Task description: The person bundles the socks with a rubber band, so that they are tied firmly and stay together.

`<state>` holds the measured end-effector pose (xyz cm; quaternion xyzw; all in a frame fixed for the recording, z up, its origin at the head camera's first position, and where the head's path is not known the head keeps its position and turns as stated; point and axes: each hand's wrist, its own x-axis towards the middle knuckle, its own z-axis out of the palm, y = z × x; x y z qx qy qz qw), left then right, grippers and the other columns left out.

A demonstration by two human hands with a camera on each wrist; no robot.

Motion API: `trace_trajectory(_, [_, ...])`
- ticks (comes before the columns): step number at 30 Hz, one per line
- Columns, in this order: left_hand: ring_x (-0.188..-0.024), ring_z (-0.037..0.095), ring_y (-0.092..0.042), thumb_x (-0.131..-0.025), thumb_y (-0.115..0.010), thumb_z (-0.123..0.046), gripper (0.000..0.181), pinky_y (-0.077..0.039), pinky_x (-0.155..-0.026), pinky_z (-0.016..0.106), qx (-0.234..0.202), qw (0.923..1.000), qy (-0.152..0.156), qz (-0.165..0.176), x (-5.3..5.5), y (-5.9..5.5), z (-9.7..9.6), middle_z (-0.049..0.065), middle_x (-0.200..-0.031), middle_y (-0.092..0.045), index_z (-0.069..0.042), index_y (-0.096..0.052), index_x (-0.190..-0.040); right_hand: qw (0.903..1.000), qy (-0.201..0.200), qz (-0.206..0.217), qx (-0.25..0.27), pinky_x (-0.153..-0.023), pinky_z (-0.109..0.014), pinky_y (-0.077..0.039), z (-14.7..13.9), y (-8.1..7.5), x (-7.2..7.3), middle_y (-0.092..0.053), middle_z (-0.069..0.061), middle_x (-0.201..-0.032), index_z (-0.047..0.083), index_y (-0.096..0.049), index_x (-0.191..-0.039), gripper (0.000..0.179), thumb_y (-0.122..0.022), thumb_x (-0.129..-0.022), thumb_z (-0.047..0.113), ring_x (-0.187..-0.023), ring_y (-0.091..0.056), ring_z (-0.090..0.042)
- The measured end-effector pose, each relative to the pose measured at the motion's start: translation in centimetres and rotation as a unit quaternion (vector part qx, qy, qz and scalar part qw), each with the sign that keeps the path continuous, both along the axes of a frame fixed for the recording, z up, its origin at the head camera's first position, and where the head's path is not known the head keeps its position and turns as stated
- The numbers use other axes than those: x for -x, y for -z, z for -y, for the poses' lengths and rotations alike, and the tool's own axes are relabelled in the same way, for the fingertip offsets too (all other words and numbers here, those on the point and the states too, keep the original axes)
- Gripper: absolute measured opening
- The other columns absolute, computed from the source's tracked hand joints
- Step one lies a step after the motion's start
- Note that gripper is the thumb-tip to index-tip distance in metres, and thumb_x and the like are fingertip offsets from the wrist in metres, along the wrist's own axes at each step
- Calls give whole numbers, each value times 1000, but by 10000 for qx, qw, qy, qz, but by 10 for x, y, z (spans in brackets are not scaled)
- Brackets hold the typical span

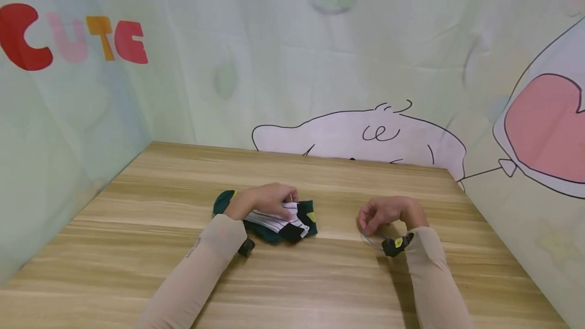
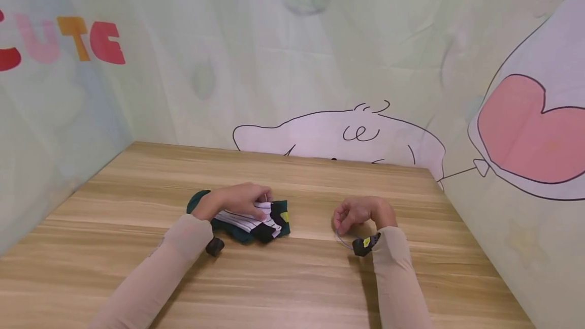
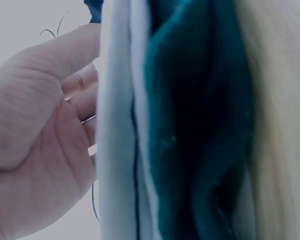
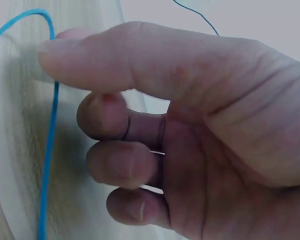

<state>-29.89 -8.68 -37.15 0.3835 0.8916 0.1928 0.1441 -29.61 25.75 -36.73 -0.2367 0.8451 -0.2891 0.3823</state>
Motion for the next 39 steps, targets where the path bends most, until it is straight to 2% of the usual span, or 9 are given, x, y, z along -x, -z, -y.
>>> trace_trajectory(3, [-102, 17, -60, -87, -79, -19, 37, -47, -93, 34, -123, 9997, 68, 196, 1, 0, -1, 8, -110, -68, -7, -60, -117, 9999, -20, -82, 112, -54, -20, -30, 0, 0, 0, -59, 6, -75, -6, -63, -93, 15, -72, -86, 3, -62, -41, -7])
trace_trajectory(9, [-100, 14, -58, -87, -80, -24, 47, -46, -93, 34, -265, 9980, 178, 547, -1, -1, -2, 2, -107, -65, -9, -61, -126, 9997, -80, -118, 219, -56, -20, -31, -2, -1, 2, -59, 6, -78, -7, -62, -94, 17, -71, -87, 5, -66, -43, -7])
trace_trajectory(13, [-97, 12, -57, -86, -81, -27, 49, -46, -90, 32, -191, 9971, 216, 700, -3, -3, -4, -1, -106, -64, -9, -62, -128, 9989, -118, -337, 296, -61, -21, -34, -1, -1, 2, -60, 4, -82, -6, -63, -92, 15, -70, -88, 6, -71, -46, -9])
trace_trajectory(16, [-93, 12, -55, -86, -80, -27, 45, -46, -86, 30, -113, 9972, 268, 690, -4, -5, -5, -3, -103, -64, -7, -65, -123, 9977, -139, -554, 356, -65, -23, -37, 0, -1, 2, -60, 3, -84, -3, -64, -90, 12, -71, -88, 7, -75, -49, -11])
trace_trajectory(20, [-84, 9, -52, -87, -79, -26, 30, -43, -76, 26, -111, 9972, 357, 654, -4, -7, -5, -6, -92, -62, -9, -69, -110, 9965, -151, -731, 372, -70, -25, -40, 1, -2, 2, -61, 3, -85, 0, -64, -89, 10, -71, -89, 8, -78, -52, -13])
trace_trajectory(27, [-71, 6, -47, -87, -78, -23, 13, -38, -66, 22, -338, 9955, 578, 672, -4, -10, -4, -9, -77, -57, -12, -71, -90, 9935, -5, -1068, 385, -75, -30, -42, 3, -4, 1, -63, 0, -86, 3, -64, -90, 9, -70, -88, 10, -81, -53, -16])
trace_trajectory(34, [-74, 6, -48, -88, -76, -23, 13, -37, -67, 23, -530, 9947, 538, 694, -2, -10, -4, -9, -79, -57, -13, -69, -93, 9912, 227, -1207, 503, -83, -35, -43, 4, -5, 2, -68, -4, -94, 3, -64, -94, 9, -69, -89, 9, -88, -58, -19])
trace_trajectory(39, [-77, 8, -47, -89, -74, -23, 14, -36, -70, 25, -619, 9950, 561, 542, -1, -12, -3, -7, -81, -53, -13, -64, -93, 9888, 394, -1326, 554, -79, -33, -43, 6, -6, 4, -67, -4, -93, 2, -63, -95, 9, -68, -90, 8, -86, -56, -17])
